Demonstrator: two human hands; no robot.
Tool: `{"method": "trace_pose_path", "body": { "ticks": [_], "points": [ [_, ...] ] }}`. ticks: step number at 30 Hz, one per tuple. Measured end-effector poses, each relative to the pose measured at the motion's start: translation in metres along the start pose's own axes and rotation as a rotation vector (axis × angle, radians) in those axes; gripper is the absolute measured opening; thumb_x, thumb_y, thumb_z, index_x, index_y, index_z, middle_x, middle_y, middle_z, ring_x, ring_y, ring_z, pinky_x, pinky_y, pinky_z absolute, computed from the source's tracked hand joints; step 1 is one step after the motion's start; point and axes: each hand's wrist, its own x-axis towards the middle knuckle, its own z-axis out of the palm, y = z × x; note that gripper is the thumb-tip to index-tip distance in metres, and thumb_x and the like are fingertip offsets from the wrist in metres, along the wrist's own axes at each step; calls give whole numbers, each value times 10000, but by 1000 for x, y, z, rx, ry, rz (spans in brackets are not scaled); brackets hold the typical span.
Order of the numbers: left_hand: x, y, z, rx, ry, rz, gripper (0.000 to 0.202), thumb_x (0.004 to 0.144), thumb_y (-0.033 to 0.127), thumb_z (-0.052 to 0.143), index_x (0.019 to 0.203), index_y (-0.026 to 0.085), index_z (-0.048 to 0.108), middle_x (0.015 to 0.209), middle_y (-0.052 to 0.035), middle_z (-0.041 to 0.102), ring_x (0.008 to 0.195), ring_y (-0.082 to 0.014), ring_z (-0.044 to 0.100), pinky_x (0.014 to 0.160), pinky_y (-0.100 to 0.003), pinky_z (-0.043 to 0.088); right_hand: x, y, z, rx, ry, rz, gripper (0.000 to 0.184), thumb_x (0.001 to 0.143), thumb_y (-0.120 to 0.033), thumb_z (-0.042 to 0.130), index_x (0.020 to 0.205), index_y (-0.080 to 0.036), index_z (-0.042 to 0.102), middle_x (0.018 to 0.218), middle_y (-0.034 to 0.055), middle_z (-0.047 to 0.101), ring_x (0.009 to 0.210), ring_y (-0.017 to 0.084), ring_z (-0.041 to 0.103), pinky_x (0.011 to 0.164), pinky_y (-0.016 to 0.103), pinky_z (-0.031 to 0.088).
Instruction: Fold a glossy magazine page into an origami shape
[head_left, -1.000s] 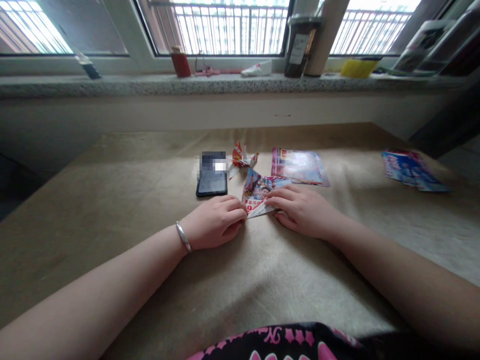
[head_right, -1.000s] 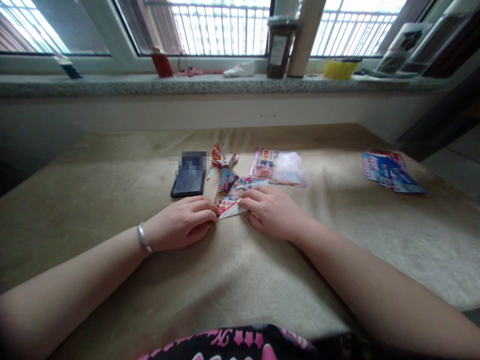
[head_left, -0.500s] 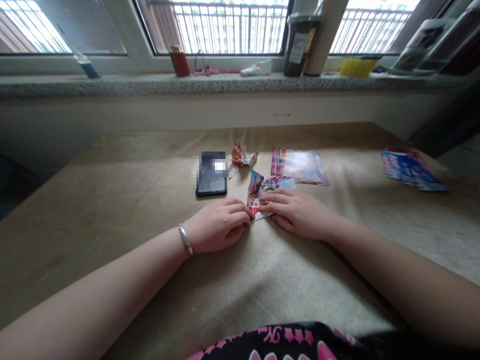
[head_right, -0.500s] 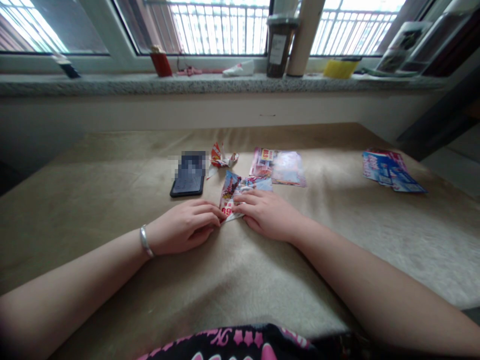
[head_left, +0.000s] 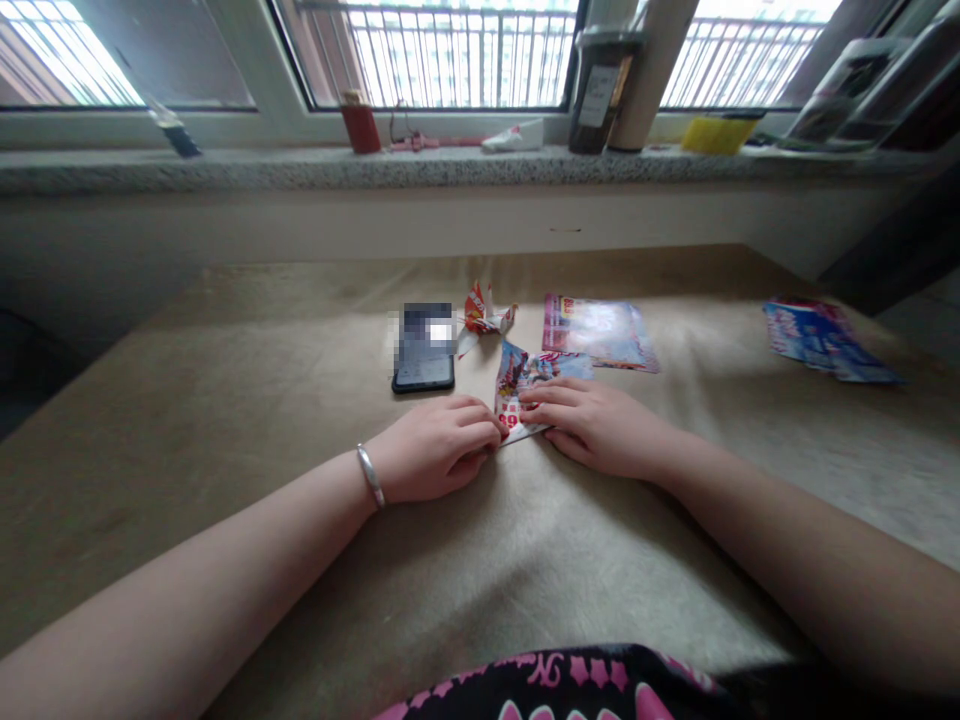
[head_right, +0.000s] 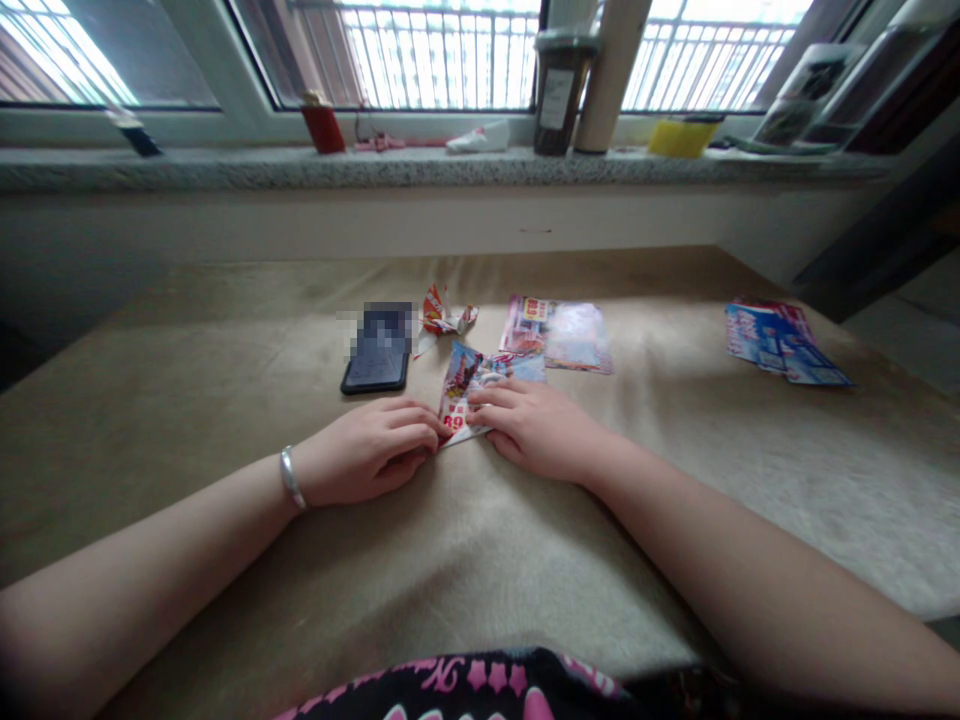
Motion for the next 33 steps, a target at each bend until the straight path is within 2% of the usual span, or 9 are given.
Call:
{"method": "trace_pose_path", "body": {
  "ticks": [4, 11, 16, 18, 23, 26, 33],
  "points": [
    [0, 0, 0, -6, 1, 15, 184, 792, 100, 461, 911, 169, 583, 993, -70, 627, 965, -193, 551, 855, -342, 474, 0, 1, 0, 8, 13, -7, 276, 865, -182, 475, 1086, -177, 640, 1233, 84, 602, 1108, 222, 547, 951, 410, 458],
    [0, 0, -4, -66, 12, 50, 110, 775, 104, 481, 795, 167, 570, 1014, -62, 635, 956, -192, 555, 849, -336, 473, -1, 3, 0, -1, 16, -16, 245, 863, -182, 477, 1026, -177, 661, 1196, 74, 625, 1059, 217, 568, 916, 388, 474],
    [-1, -2, -2, -56, 15, 4, 263, 829, 124, 452, 1049, 170, 589, 1016, -72, 631, 940, -186, 560, 836, -335, 484, -2, 5, 1, 1, 27, -17, 259, 881, -183, 458, 1041, -184, 662, 1184, 71, 630, 1045, 211, 567, 900, 375, 473],
    [-1, -2, 0, -23, 11, 19, 282, 852, 136, 442, 1084, 187, 593, 1055, -66, 629, 974, -192, 551, 862, -347, 476, -1, 5, 1, 10, 34, -28, 264, 884, -174, 450, 1040, -186, 663, 1157, 72, 638, 1026, 204, 566, 882, 362, 474],
    [1, 3, 2, 59, 1, 2, 264, 859, 160, 456, 1074, 182, 606, 1076, -66, 620, 980, -202, 541, 869, -360, 476, 3, -3, -1, 25, 3, -87, 303, 882, -147, 430, 1067, -226, 656, 1066, 63, 653, 947, 189, 551, 820, 347, 468],
    [2, 5, 1, 77, 3, 2, 247, 859, 159, 458, 1053, 175, 609, 1068, -68, 620, 973, -202, 542, 860, -358, 480, 5, -7, -1, 0, -11, -85, 284, 895, -182, 424, 1047, -220, 660, 1027, 70, 652, 908, 191, 539, 790, 345, 458],
    [2, 3, 0, 51, 12, 26, 204, 861, 146, 447, 970, 170, 617, 1030, -66, 626, 954, -189, 543, 840, -339, 482, 2, -3, -5, -13, -20, -69, 248, 853, -153, 465, 964, -217, 677, 956, 65, 651, 845, 181, 547, 737, 303, 437]
  ]
}}
